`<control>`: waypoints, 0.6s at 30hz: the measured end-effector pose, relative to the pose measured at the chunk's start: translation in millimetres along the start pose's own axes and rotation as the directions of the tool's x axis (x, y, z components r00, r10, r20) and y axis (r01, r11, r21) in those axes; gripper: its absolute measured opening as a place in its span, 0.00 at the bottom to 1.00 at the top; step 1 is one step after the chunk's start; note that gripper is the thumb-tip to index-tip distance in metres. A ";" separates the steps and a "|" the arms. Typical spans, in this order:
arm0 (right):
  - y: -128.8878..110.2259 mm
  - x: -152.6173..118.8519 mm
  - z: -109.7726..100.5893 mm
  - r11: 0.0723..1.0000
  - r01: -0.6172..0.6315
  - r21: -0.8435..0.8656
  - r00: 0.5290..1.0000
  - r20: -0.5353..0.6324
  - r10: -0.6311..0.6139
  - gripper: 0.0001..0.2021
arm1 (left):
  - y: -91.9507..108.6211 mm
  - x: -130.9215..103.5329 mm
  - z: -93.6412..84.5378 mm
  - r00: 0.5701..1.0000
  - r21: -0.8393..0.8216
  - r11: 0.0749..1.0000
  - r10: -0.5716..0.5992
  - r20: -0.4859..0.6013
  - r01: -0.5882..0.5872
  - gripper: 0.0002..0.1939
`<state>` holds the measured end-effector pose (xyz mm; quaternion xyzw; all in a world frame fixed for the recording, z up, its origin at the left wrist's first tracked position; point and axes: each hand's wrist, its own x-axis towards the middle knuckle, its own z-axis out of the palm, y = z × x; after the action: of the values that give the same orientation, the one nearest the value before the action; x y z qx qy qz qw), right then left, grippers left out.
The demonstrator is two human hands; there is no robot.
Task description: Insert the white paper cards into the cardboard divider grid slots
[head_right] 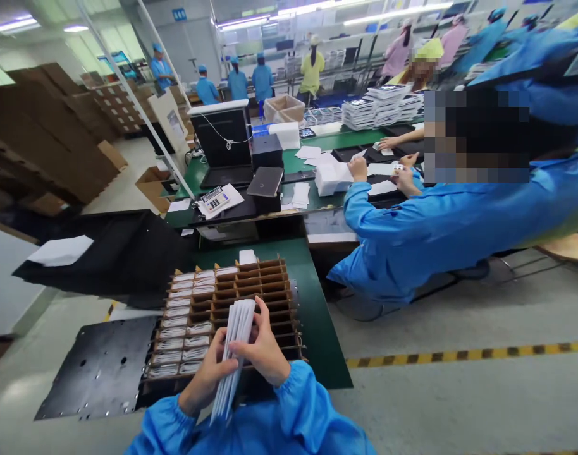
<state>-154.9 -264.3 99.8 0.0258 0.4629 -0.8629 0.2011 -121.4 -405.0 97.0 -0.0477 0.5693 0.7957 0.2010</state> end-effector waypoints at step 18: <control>53.8 21.5 96.5 0.993 0.002 0.120 0.912 -0.407 0.047 0.46 | 14.1 -22.3 -124.7 0.999 -0.175 0.984 -0.014 0.033 0.019 0.36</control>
<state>-141.1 -375.7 107.5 0.2231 0.4429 -0.8617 0.1078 -125.4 -530.1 73.0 -0.0574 0.4937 0.8416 0.2114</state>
